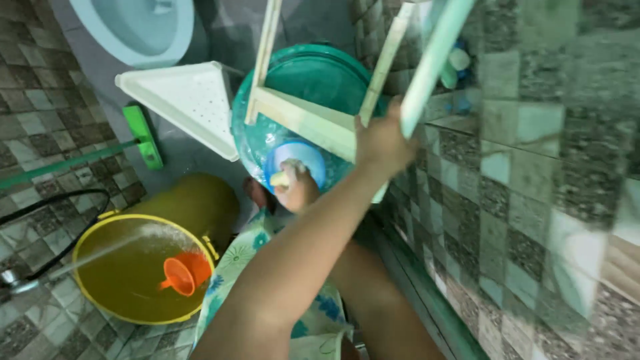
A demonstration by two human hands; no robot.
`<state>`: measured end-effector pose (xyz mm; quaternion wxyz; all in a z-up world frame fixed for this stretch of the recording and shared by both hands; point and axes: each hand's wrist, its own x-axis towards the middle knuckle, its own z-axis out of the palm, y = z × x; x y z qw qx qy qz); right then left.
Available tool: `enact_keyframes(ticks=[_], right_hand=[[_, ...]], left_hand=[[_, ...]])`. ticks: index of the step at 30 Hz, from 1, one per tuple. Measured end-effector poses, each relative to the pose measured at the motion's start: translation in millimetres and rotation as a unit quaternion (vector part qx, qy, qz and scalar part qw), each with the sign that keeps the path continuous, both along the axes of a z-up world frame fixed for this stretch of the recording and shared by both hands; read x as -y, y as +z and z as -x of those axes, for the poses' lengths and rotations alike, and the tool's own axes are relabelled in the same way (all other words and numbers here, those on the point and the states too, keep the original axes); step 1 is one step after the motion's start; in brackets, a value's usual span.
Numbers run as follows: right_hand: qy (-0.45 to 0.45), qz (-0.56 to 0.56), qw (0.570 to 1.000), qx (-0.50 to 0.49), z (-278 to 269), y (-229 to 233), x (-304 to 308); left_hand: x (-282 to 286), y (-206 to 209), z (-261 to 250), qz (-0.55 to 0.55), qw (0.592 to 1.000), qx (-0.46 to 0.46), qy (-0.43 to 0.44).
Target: Scrubbing and rinsing plastic bathroom shelves and a stool with soap and water.
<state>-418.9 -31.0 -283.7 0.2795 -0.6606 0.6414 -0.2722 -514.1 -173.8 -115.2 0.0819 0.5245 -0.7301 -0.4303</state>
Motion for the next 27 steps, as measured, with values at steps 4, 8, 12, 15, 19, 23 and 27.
enact_keyframes(ticks=[4, 8, 12, 15, 19, 23, 27], right_hand=[[-0.137, -0.129, 0.948, 0.258, 40, 26, -22], [-0.229, -0.237, 0.799, 0.503, 88, 55, -83], [-0.287, -0.101, 0.81, 0.501, 163, 81, -119], [-0.311, 0.016, 0.835, 0.453, 182, 141, -82], [-0.135, 0.12, 0.97, 0.161, 138, 292, 36], [-0.084, 0.179, 0.977, -0.085, 118, 345, 113], [-0.11, 0.126, 0.983, 0.076, 128, 322, 149]], left_hand=[[10, -30, 13, -0.1, 0.992, -0.022, 0.074], [37, -19, -19, -0.25, 0.915, -0.28, 0.147], [56, 53, -72, -0.353, 0.839, -0.361, 0.202], [47, 81, -100, -0.34, 0.84, -0.379, 0.188], [17, 98, -98, -0.347, 0.806, -0.44, 0.191], [0, 101, -82, -0.324, 0.777, -0.503, 0.197], [10, 158, -89, -0.366, 0.725, -0.554, 0.183]])
